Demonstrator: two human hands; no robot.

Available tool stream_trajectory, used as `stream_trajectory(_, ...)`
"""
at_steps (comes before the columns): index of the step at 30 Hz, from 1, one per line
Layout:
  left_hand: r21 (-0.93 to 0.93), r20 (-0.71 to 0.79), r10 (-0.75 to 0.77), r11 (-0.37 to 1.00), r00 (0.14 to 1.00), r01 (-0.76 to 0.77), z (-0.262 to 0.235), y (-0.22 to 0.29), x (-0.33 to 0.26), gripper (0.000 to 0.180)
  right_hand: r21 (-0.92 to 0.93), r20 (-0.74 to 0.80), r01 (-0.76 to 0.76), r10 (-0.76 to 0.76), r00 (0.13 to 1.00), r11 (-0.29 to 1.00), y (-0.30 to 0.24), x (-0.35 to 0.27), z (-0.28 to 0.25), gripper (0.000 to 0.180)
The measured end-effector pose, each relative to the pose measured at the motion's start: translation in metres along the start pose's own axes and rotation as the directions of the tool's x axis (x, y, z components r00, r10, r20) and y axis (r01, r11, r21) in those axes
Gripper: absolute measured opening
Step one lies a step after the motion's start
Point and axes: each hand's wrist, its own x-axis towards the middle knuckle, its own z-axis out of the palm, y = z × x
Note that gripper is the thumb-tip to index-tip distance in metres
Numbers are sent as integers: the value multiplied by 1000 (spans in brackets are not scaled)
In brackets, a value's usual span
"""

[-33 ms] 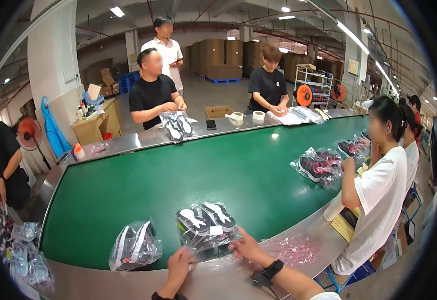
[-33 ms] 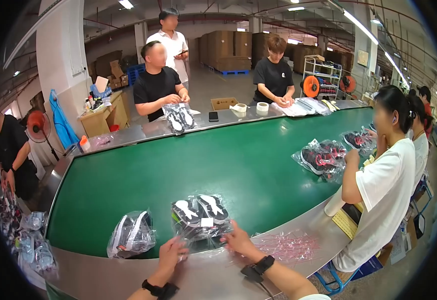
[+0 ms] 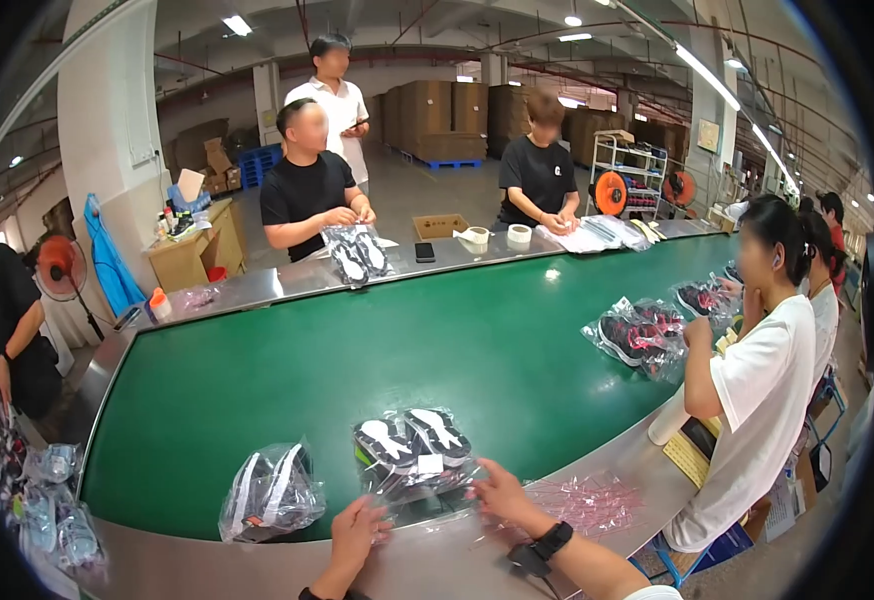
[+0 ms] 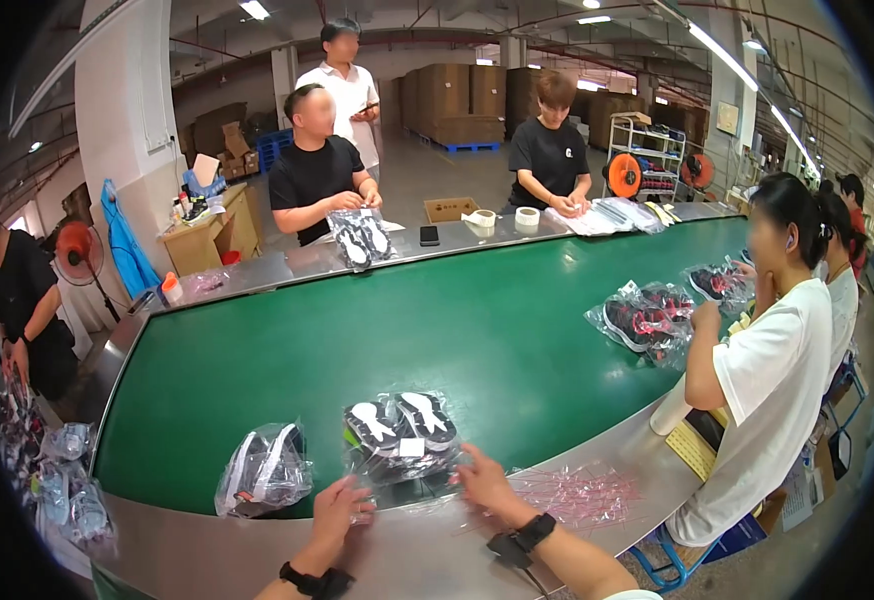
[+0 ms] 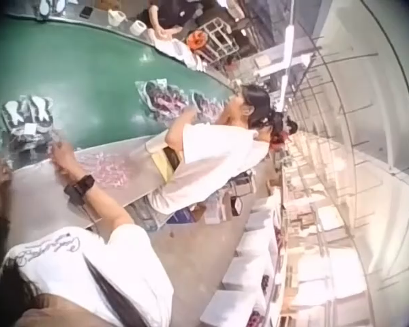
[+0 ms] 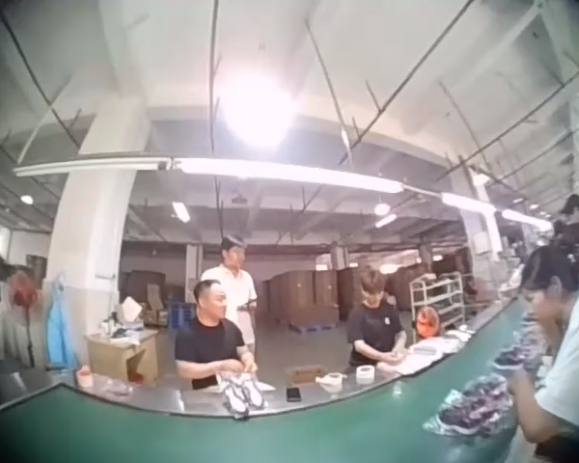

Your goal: Packing pairs of shoes into plastic bags and placing them on a conveyor belt.

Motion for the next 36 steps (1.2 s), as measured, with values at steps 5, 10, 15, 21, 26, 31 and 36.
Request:
stream_trajectory(5, -105, 27, -127, 986, 992, 129, -12, 13, -47, 37, -173, -44, 138, -147, 988, 975, -8, -19, -25, 31)
stream_trajectory(10, -136, 34, -211, 967, 977, 213, -9, 3, -81, 28, -595, -162, 454, -653, 740, 663, -28, -44, -17, 30)
stream_trajectory(15, -113, -58, -30, 993, 998, 24, -5, 13, -104, 23, -386, 82, 682, -714, 695, 621, -65, -69, 32, 20)
stream_trajectory(21, -172, 0, 36, 984, 999, -35, 0, 11, -97, 21, -265, 333, 765, -689, 644, 587, -55, -66, 96, 19)
stream_trajectory(26, -173, -17, 85, 981, 996, -86, -11, -1, -94, 20, -255, 406, 745, -631, 661, 617, -53, -59, 116, 20)
stream_trajectory(31, -50, 13, 159, 986, 987, -158, -14, -2, -94, 20, -169, 402, 766, -666, 628, 620, -56, -58, 119, 17)
stream_trajectory(36, 130, -98, 312, 946, 945, -298, -8, -1, -95, 19, -65, 353, 765, -702, 618, 641, -53, -59, 120, 11)
